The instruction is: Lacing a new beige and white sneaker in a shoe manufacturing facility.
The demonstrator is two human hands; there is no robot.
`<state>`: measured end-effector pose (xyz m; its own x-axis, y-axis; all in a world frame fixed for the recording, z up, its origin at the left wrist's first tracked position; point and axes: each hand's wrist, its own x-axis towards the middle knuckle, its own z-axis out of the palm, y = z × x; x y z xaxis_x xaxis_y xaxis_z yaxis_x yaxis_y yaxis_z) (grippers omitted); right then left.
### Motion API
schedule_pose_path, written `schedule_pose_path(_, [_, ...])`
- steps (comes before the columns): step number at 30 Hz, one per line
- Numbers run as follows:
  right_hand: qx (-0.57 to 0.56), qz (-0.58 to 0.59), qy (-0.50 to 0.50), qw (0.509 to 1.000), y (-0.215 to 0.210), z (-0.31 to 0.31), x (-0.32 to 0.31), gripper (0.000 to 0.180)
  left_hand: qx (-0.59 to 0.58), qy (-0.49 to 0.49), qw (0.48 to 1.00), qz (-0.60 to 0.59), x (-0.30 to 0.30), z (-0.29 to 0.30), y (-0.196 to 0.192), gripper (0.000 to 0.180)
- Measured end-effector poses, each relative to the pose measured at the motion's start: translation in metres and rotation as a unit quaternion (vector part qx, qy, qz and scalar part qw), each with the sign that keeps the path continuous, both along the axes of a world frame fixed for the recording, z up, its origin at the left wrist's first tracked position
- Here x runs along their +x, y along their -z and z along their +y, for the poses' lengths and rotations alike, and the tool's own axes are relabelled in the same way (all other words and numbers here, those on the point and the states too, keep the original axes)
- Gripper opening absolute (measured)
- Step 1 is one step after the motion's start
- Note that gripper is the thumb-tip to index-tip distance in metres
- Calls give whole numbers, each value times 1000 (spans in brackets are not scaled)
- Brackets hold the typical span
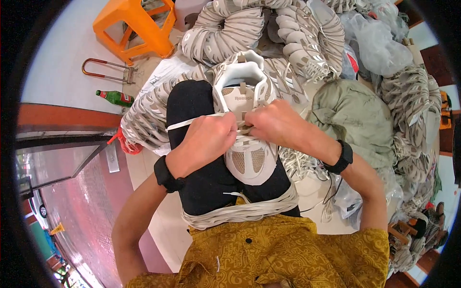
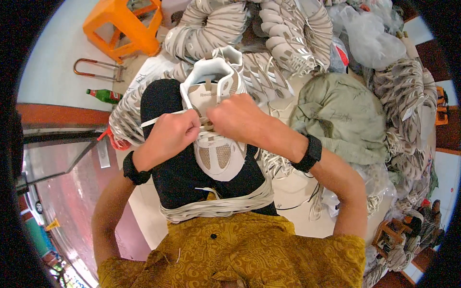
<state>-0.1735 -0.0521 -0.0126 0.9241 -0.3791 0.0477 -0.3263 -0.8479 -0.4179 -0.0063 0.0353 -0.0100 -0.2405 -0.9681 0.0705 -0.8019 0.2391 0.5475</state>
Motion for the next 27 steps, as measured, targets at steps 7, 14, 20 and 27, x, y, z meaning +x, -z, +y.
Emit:
schedule_pose_path(7, [99, 40, 32, 994, -1, -10, -3, 11, 11, 4, 1000, -9, 8, 3, -1, 9])
schedule_pose_path(14, [315, -73, 139, 936, 5, -12, -24, 13, -87, -25, 996, 10, 3, 6, -5, 10])
schedule_pose_path(20, [71, -19, 57, 996, -5, -14, -9, 16, -19, 17, 984, -176, -10, -10, -6, 7])
schedule_pose_path(27, [108, 25, 44, 993, -4, -25, -4, 13, 145, -5, 987, 75, 3, -25, -18, 11])
